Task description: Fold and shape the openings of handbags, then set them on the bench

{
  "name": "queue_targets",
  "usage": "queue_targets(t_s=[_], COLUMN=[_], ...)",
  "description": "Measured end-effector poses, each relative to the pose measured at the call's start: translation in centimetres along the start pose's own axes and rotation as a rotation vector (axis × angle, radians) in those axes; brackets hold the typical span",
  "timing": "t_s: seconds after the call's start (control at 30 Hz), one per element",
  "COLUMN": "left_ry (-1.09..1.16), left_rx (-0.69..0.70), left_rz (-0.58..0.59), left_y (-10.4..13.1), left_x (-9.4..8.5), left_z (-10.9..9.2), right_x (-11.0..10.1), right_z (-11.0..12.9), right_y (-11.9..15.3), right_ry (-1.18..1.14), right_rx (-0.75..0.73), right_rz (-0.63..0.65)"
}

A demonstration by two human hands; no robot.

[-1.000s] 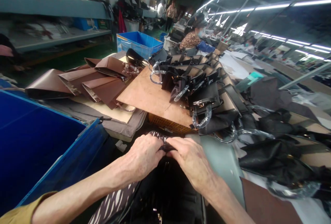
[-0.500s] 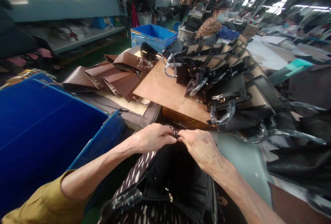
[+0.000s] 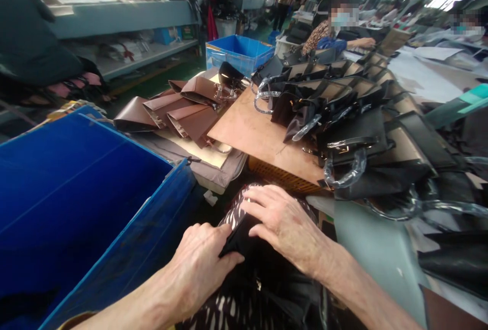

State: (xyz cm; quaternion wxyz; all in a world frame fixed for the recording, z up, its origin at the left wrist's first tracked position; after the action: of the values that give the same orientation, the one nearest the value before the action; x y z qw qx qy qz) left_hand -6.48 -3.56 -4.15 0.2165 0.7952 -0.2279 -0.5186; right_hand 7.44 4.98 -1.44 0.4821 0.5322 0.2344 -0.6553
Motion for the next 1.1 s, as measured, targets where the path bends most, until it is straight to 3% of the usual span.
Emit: queue_targets(t_s=[0.13, 0.47, 0.63, 0.77, 0.87, 0.93, 1.0, 1.07, 1.1], left_ry=[0.031, 0.056, 0.021, -0.008, -0.017, 0.018, 0.128, 0.276, 0.35], left_rx=[0.02, 0.103, 0.133, 0.165, 0.186, 0.229, 0.357, 0.534, 0.537], left_rz=[-0.053, -0.058, -0.066, -0.037, -0.043, -0.03, -0.042, -0.184, -0.34], left_y=[-0.2, -0.6, -0.3, 0.2, 0.6, 1.3, 2.5, 4.1, 4.8], left_x=[0.1, 0.3, 0.3, 0.5, 0.4, -0.3, -1.8, -4.2, -5.5], left_z=[-0.1, -0.2, -0.3, -1.9, -3.3, -3.8, -3.5, -2.5, -1.6], right_x=[0.5, 1.3, 0.6, -1.1, -1.7, -2.0, -2.6, -3.5, -4.1], right_z=[0.3, 0.1, 0.7, 2.4, 3.6, 3.6, 2.8, 1.1, 0.1], right_y=[-0.9, -1.7, -0.9, 0.3, 1.0, 1.6, 2.5, 4.1, 5.2], right_ry=[-0.083, -0.098, -0.053, -0.031, 0.067, 0.105, 0.046, -0.089, -0.166], right_rx=[-0.115, -0.089, -0.086, -0.026, 0.023, 0.031, 0.064, 0.139, 0.18], right_rz=[0.077, 0.088, 0.127, 0.218, 0.381, 0.432, 0.373, 0.247, 0.151])
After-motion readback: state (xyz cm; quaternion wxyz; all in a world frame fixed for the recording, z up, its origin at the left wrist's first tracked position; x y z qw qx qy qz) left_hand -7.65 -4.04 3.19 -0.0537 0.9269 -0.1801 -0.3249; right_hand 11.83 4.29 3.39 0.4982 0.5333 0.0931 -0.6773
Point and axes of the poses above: each hand's wrist, its own y-axis away from the middle knuckle, its own x-axis out of the palm, z = x × y, the point moved 2 cm from there along -y, towards the middle knuckle, and after that the axes turned 11 degrees about z, right-handed, at the moved point
